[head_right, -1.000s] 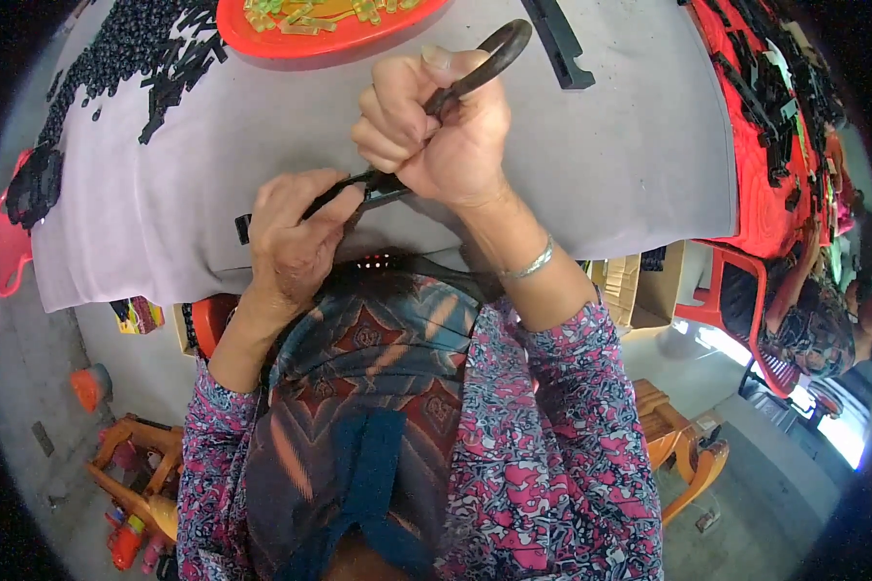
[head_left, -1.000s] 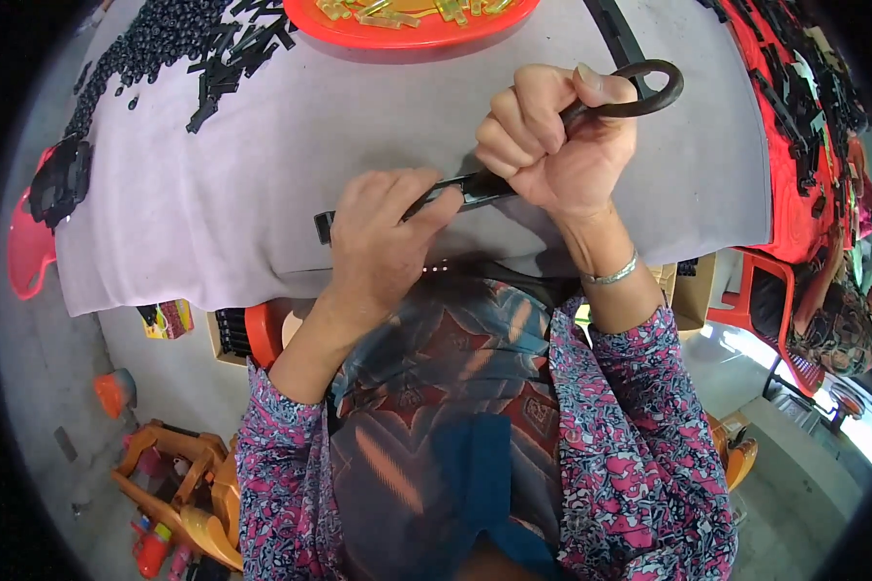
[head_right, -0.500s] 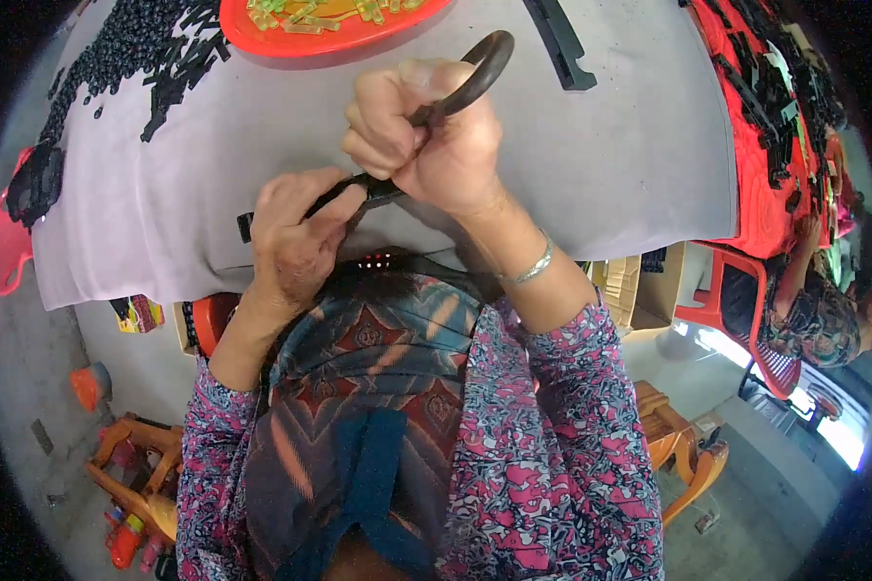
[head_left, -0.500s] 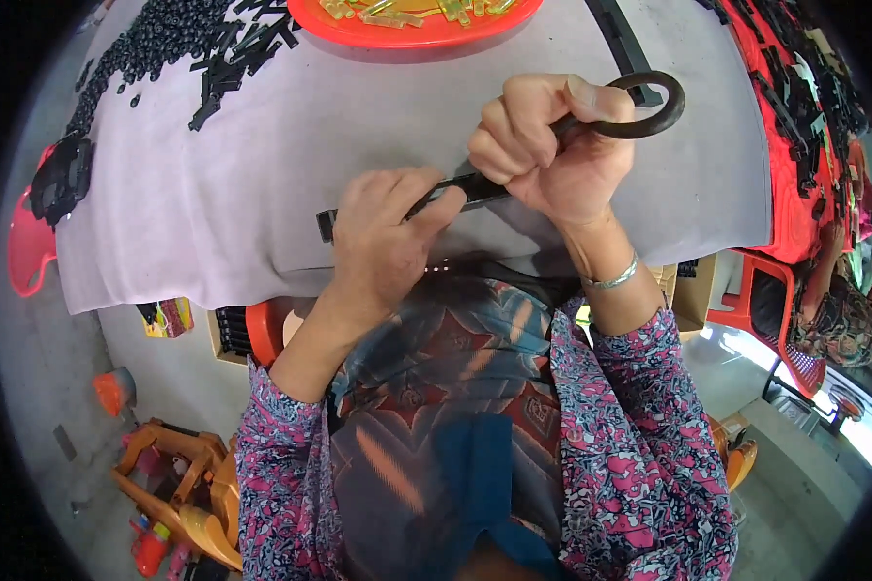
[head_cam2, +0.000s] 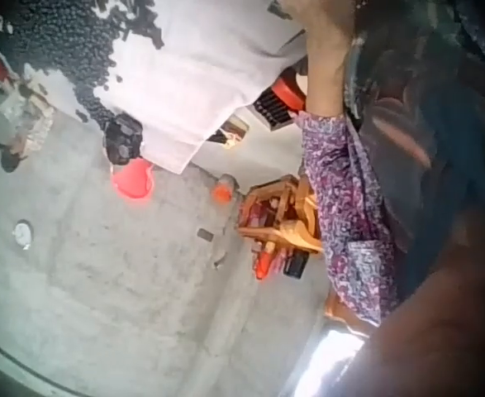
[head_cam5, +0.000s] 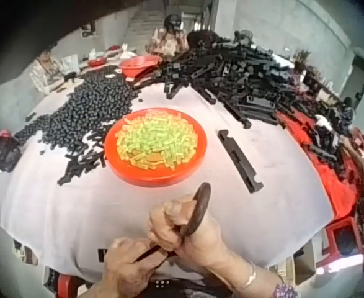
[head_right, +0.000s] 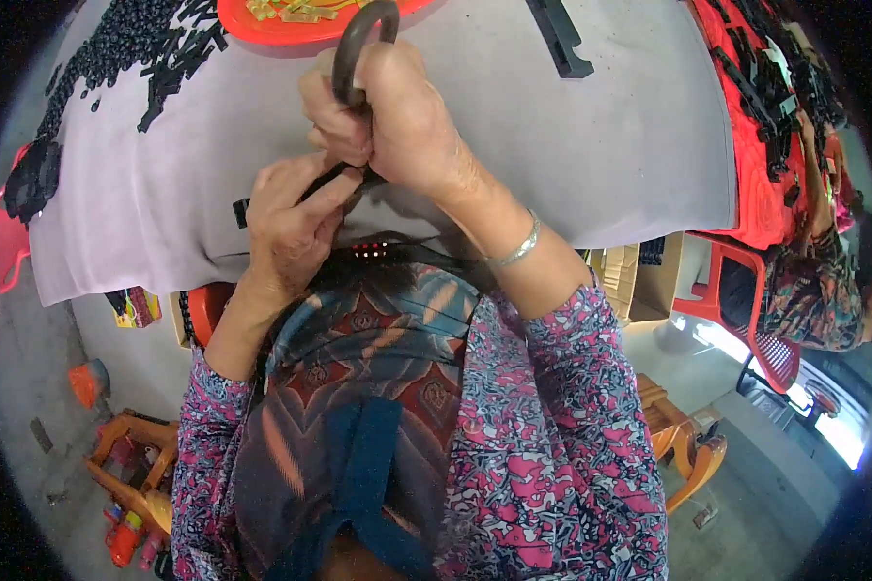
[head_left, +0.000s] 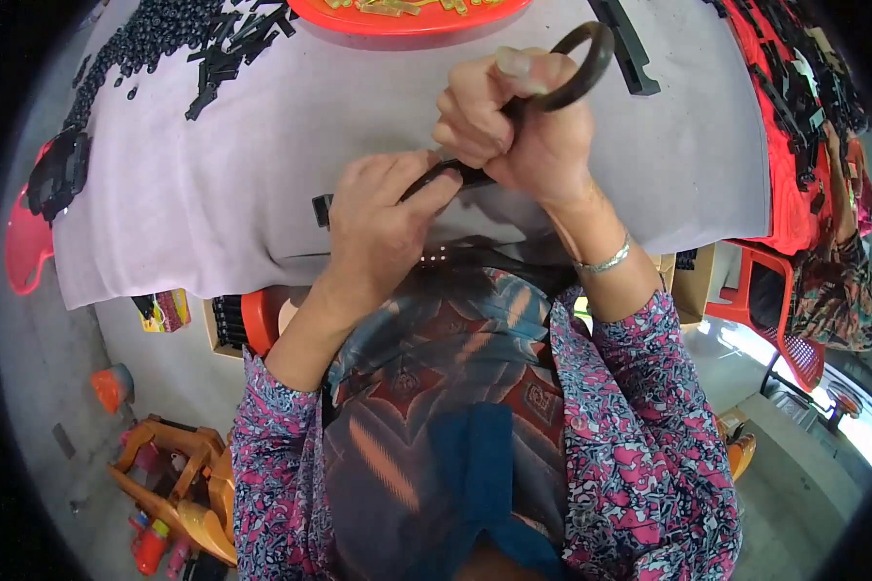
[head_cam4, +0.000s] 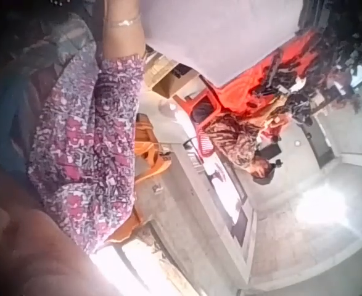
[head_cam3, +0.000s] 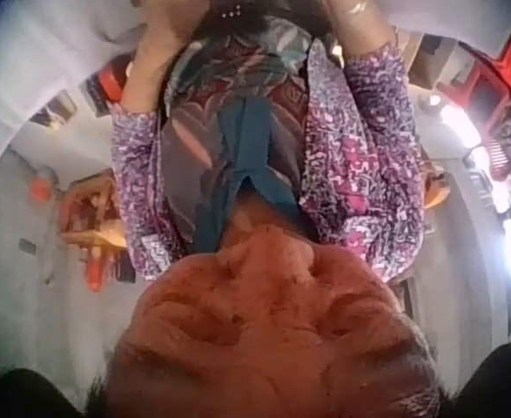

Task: The person assembles spirit levels by inserting vials into plastic frames, pressing components into place by hand and using a metal loop tool, and packing the assembled levels into a box.

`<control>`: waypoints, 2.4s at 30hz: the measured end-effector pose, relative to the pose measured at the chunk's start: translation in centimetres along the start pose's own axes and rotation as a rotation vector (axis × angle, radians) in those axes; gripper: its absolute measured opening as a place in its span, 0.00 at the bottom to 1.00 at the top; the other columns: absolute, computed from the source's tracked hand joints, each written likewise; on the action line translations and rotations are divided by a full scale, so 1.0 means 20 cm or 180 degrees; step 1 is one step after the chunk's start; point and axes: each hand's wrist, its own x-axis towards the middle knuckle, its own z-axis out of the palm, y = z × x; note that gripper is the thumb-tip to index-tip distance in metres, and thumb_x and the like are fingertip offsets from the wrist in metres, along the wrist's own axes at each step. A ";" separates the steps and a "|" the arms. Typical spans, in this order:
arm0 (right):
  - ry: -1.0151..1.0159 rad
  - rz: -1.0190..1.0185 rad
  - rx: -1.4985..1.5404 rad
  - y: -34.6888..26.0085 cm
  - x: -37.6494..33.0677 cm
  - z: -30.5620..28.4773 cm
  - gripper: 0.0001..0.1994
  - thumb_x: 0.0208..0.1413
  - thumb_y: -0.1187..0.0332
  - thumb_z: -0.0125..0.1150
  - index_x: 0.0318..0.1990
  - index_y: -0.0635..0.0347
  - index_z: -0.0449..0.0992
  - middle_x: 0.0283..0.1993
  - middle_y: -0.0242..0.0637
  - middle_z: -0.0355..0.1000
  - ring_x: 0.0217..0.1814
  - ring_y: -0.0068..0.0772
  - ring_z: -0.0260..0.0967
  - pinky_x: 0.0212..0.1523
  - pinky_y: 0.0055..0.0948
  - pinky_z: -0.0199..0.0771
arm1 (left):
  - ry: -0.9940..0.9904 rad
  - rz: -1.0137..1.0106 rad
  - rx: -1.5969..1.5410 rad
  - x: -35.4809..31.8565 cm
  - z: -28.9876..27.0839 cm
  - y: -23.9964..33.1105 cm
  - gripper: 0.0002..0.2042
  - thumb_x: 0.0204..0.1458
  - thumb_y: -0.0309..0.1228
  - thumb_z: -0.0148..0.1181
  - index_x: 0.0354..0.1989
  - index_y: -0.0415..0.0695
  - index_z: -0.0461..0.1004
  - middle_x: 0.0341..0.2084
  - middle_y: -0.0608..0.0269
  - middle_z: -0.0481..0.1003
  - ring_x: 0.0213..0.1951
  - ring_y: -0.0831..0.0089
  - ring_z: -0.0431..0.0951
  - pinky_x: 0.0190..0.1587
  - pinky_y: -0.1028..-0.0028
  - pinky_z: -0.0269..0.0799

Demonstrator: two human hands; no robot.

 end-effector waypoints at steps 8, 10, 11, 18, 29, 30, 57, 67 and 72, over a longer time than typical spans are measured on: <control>0.0149 0.0052 0.0088 0.01 -0.01 0.01 0.27 0.59 0.44 0.43 0.15 0.53 0.54 0.14 0.23 0.45 0.16 0.20 0.37 0.18 0.26 0.39 | 0.0046 0.0016 -0.0073 0.00 0.00 0.00 0.12 0.42 0.24 0.64 0.37 0.47 0.80 0.38 0.64 0.77 0.40 0.64 0.77 0.45 0.65 0.69; 0.0113 0.0039 0.0091 0.00 -0.02 0.00 0.27 0.59 0.44 0.42 0.15 0.53 0.54 0.14 0.23 0.45 0.16 0.20 0.37 0.19 0.26 0.39 | 0.0033 0.0030 -0.0100 0.01 0.00 0.00 0.11 0.43 0.25 0.64 0.37 0.47 0.79 0.38 0.65 0.77 0.40 0.64 0.77 0.44 0.65 0.69; 0.0091 0.0034 0.0095 0.00 -0.02 0.00 0.27 0.59 0.44 0.42 0.15 0.53 0.54 0.14 0.23 0.46 0.16 0.20 0.37 0.19 0.26 0.40 | 0.0037 0.0041 -0.0100 0.01 0.00 0.00 0.11 0.43 0.25 0.64 0.37 0.47 0.79 0.38 0.65 0.77 0.40 0.64 0.77 0.44 0.65 0.69; 0.0006 -0.0056 0.0559 -0.02 -0.05 -0.07 0.26 0.61 0.47 0.40 0.15 0.53 0.54 0.14 0.24 0.46 0.16 0.21 0.36 0.19 0.26 0.39 | -0.0079 -0.0046 -0.0053 0.00 0.00 0.01 0.15 0.43 0.22 0.64 0.42 0.49 0.78 0.39 0.63 0.78 0.40 0.61 0.78 0.46 0.65 0.69; -0.0102 0.0012 0.0615 0.02 -0.05 -0.08 0.27 0.62 0.45 0.40 0.16 0.52 0.54 0.15 0.23 0.46 0.17 0.20 0.36 0.19 0.26 0.39 | -0.0053 0.0012 0.0007 0.00 0.00 0.00 0.17 0.44 0.21 0.63 0.44 0.51 0.76 0.39 0.63 0.77 0.40 0.61 0.78 0.45 0.64 0.69; -0.0101 -0.0030 0.0579 0.02 -0.06 -0.08 0.27 0.62 0.44 0.40 0.16 0.52 0.54 0.15 0.23 0.46 0.17 0.20 0.36 0.19 0.26 0.39 | -0.0045 0.0010 -0.0028 0.00 0.01 0.00 0.17 0.44 0.21 0.63 0.44 0.51 0.76 0.39 0.63 0.77 0.40 0.61 0.78 0.45 0.64 0.69; -0.0111 -0.0021 0.0968 0.00 -0.04 -0.11 0.26 0.61 0.46 0.41 0.16 0.52 0.53 0.14 0.23 0.45 0.16 0.20 0.35 0.18 0.26 0.36 | 0.0103 -0.0047 0.0007 0.02 0.00 0.02 0.09 0.41 0.25 0.65 0.34 0.47 0.80 0.35 0.65 0.77 0.39 0.66 0.78 0.43 0.65 0.70; -0.0040 -0.0018 0.0890 0.01 -0.05 -0.10 0.27 0.61 0.45 0.42 0.16 0.52 0.54 0.14 0.23 0.45 0.16 0.20 0.35 0.17 0.26 0.35 | 0.0095 -0.0058 0.0000 0.02 0.00 0.03 0.11 0.39 0.24 0.66 0.35 0.46 0.81 0.36 0.65 0.77 0.37 0.66 0.78 0.42 0.65 0.70; -0.0118 -0.0151 0.0883 0.02 -0.04 -0.10 0.26 0.61 0.45 0.41 0.16 0.52 0.54 0.14 0.23 0.45 0.16 0.20 0.35 0.17 0.26 0.35 | 0.0082 -0.0030 -0.0041 0.02 0.00 0.02 0.13 0.38 0.22 0.67 0.37 0.46 0.81 0.36 0.62 0.78 0.38 0.63 0.78 0.43 0.65 0.70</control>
